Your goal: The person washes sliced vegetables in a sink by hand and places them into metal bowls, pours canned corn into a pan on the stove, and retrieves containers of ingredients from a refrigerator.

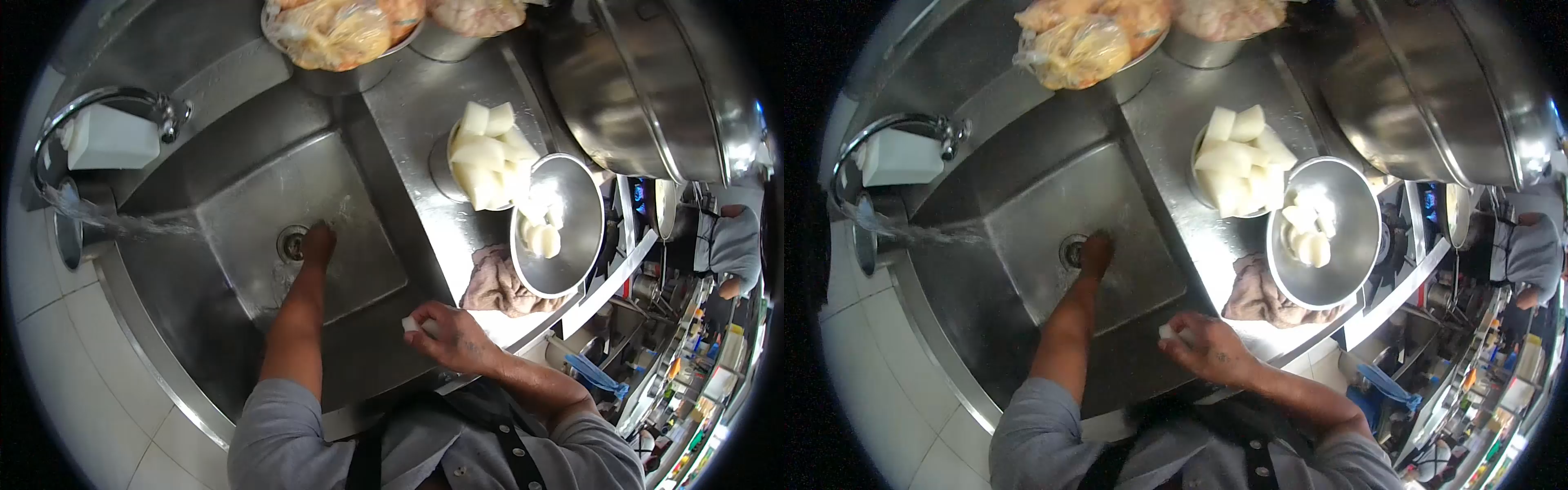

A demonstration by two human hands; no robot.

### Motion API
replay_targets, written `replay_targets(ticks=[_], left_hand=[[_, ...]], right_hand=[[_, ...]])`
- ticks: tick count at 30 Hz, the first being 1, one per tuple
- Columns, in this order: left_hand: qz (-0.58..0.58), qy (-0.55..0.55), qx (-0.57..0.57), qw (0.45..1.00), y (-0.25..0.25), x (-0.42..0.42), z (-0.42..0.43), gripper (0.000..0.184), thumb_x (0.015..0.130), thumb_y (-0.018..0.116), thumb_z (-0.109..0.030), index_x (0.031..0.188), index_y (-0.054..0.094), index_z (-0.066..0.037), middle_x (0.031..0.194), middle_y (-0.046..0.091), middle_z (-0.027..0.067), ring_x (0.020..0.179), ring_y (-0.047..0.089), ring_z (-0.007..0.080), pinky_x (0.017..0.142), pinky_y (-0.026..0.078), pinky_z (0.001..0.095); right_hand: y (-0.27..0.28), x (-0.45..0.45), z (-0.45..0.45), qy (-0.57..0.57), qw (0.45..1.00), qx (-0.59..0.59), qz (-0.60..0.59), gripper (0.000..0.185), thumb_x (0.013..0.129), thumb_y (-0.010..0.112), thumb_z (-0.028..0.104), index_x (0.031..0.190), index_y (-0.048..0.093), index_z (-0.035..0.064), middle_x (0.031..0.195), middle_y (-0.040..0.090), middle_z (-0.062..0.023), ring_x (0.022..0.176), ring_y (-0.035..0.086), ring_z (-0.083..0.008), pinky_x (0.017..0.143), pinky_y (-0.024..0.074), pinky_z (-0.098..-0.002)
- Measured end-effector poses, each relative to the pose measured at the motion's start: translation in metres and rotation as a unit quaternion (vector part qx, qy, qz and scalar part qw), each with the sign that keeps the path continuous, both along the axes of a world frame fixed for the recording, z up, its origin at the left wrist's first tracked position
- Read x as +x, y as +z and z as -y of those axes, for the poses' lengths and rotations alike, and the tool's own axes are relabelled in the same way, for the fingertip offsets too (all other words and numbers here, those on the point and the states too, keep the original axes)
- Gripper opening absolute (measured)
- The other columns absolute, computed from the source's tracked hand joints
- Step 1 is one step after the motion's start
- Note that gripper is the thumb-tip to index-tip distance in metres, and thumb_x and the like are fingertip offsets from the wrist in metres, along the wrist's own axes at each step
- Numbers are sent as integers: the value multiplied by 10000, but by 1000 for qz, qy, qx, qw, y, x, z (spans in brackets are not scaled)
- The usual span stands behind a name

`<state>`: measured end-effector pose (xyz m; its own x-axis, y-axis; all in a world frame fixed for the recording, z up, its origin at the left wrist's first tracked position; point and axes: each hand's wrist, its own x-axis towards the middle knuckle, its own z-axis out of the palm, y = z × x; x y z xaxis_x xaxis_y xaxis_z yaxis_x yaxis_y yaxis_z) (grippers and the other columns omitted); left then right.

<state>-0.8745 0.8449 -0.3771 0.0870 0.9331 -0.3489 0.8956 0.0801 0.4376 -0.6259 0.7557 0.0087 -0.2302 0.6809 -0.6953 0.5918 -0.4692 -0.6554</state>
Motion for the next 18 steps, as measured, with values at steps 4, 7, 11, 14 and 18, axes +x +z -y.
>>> replay_targets(ticks=[4,7,11,14,18], left_hand=[[53,111,24,992,27,-2,35,250,793,608,-210,964,642,-30,958,640,189,926,606,368,823,477,436],[18,96,-95,991,47,3,49,270,785,622,-211,998,633,-46,1011,631,171,943,597,358,831,474,440],[17,-76,-12,997,19,-21,100,295,776,648,-229,1025,626,-73,1094,595,160,997,569,344,840,472,440],[-34,-36,-25,998,7,-20,113,331,765,684,-247,1049,621,-89,1111,571,157,1031,550,343,849,468,441],[-34,84,35,995,62,-31,121,418,746,721,-232,1114,587,-86,1110,552,185,1024,551,361,851,466,450]], right_hand=[[22,20,-5,-119,978,136,-106,335,852,684,234,1077,571,13,824,635,-148,757,651,-230,647,508,-338],[53,60,-45,-144,935,324,-29,303,826,708,153,1062,588,6,869,639,-164,810,650,-231,659,513,-324],[88,93,-128,16,803,568,181,325,807,708,211,1068,633,32,965,638,-166,906,635,-286,716,508,-350],[76,92,-162,53,848,500,171,351,819,689,273,1106,641,78,1010,623,-139,880,624,-316,747,497,-371],[61,103,-174,51,839,518,159,334,832,676,279,1105,652,88,1052,602,-133,898,620,-285,760,494,-362]])
